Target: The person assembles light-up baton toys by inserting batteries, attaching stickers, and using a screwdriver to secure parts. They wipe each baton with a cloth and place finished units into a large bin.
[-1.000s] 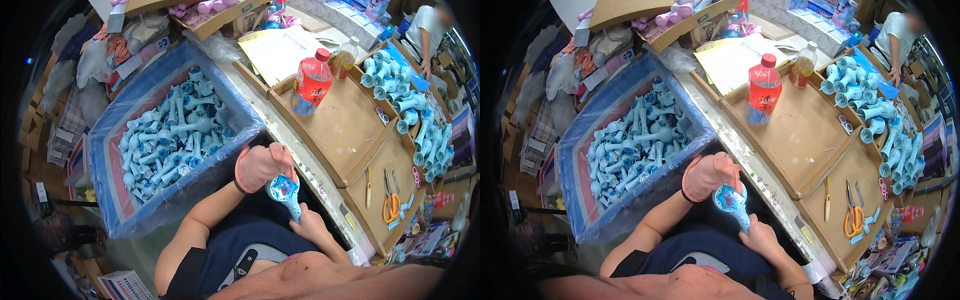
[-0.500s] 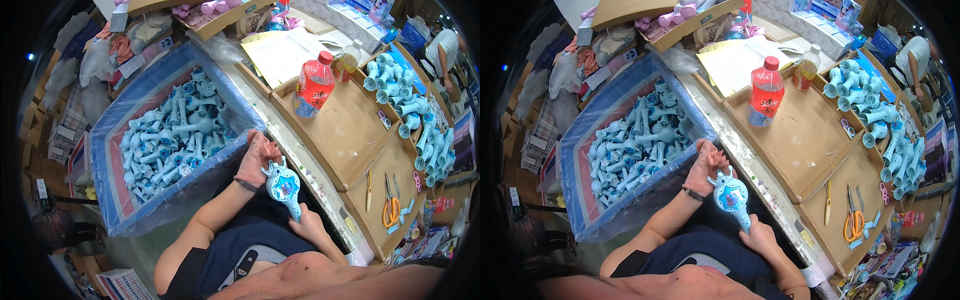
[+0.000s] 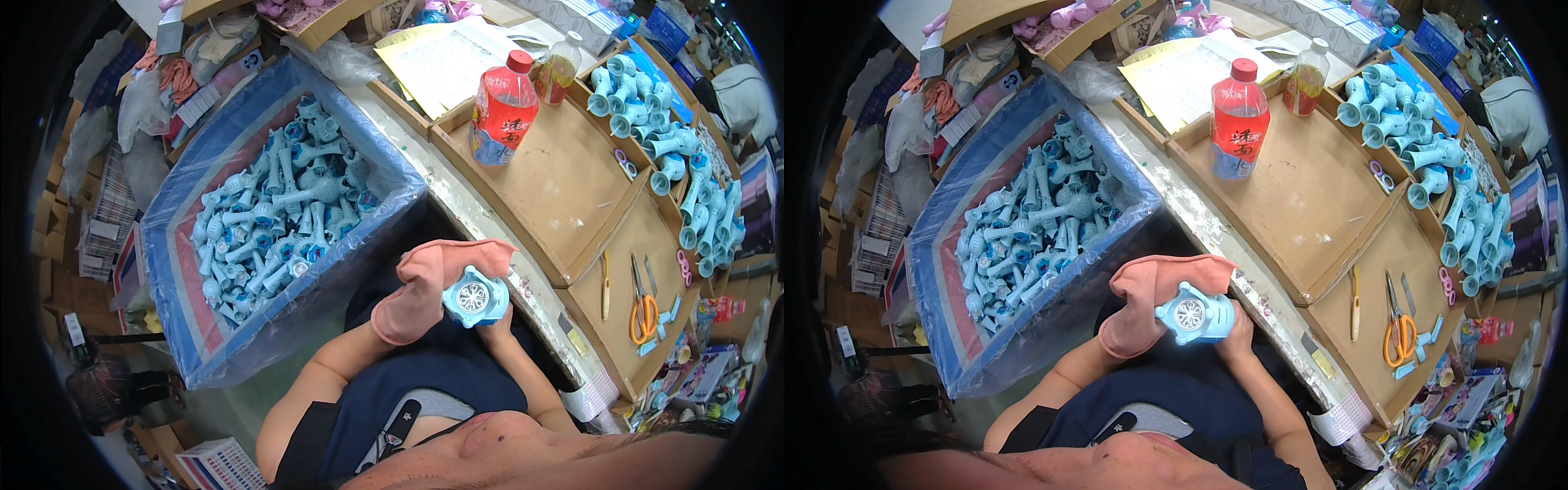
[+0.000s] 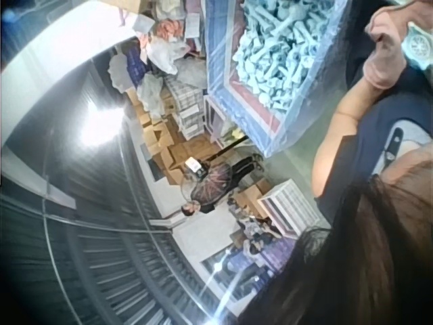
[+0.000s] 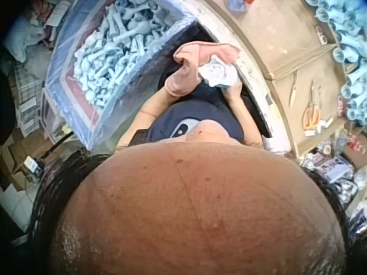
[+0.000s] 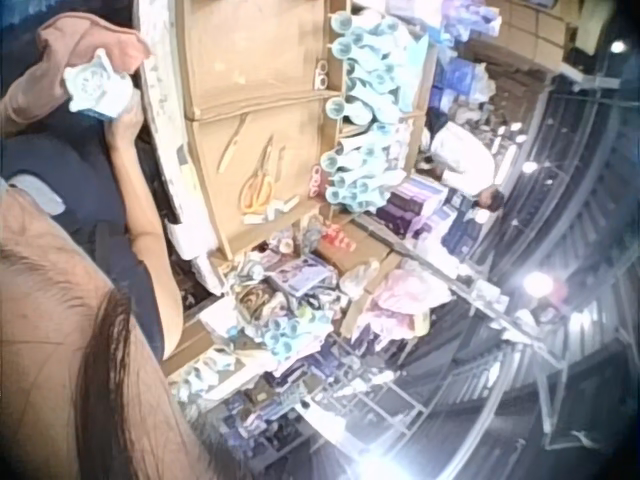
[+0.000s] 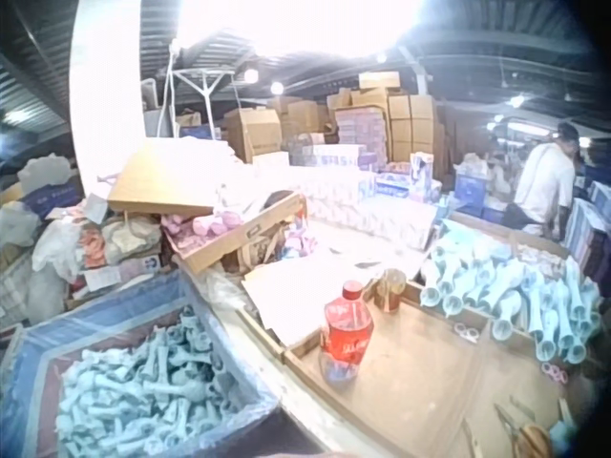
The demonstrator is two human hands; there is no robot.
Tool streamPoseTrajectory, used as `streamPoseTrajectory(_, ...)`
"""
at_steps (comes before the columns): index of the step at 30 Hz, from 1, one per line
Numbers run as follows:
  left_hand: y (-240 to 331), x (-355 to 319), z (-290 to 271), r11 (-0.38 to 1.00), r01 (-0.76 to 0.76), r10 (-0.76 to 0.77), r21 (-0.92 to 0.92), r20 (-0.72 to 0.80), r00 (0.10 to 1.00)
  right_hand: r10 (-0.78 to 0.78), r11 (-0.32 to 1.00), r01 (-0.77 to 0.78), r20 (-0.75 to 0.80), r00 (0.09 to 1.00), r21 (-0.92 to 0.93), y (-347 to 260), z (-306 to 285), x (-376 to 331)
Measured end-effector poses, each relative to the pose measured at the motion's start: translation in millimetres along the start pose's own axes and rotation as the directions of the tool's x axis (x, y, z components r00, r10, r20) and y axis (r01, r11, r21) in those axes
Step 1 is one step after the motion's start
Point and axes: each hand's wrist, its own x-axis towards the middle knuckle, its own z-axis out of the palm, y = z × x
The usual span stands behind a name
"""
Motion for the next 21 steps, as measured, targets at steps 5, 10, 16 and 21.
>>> streamPoseTrajectory(5,-21.6,0.7,4.1,0.804,-0.057,0.072,-0.592,0.002,0.997,-0.102,0.992,0.1,-0.022,0.995,-0.077,-6.8,-5.9,3.2)
streamPoseTrajectory(10,-30.6,-17.0,13.8,0.968,-0.242,0.246,0.062,-0.409,0.879,-0.126,0.978,0.133,0.056,0.99,-0.163,-19.7,-16.3,4.4)
streamPoseTrajectory(16,-34.0,-16.9,-2.1,0.699,-0.033,-0.197,-0.715,-0.236,0.951,-0.072,0.996,0.085,0.463,0.883,-0.006,-55.5,-52.4,12.8)
streamPoseTrajectory(21,-27.2,-7.8,1.2,-0.142,-0.144,-0.277,-0.979,-0.101,0.956,0.091,0.954,-0.28,0.789,0.607,0.106,-78.3,-85.7,34.0)
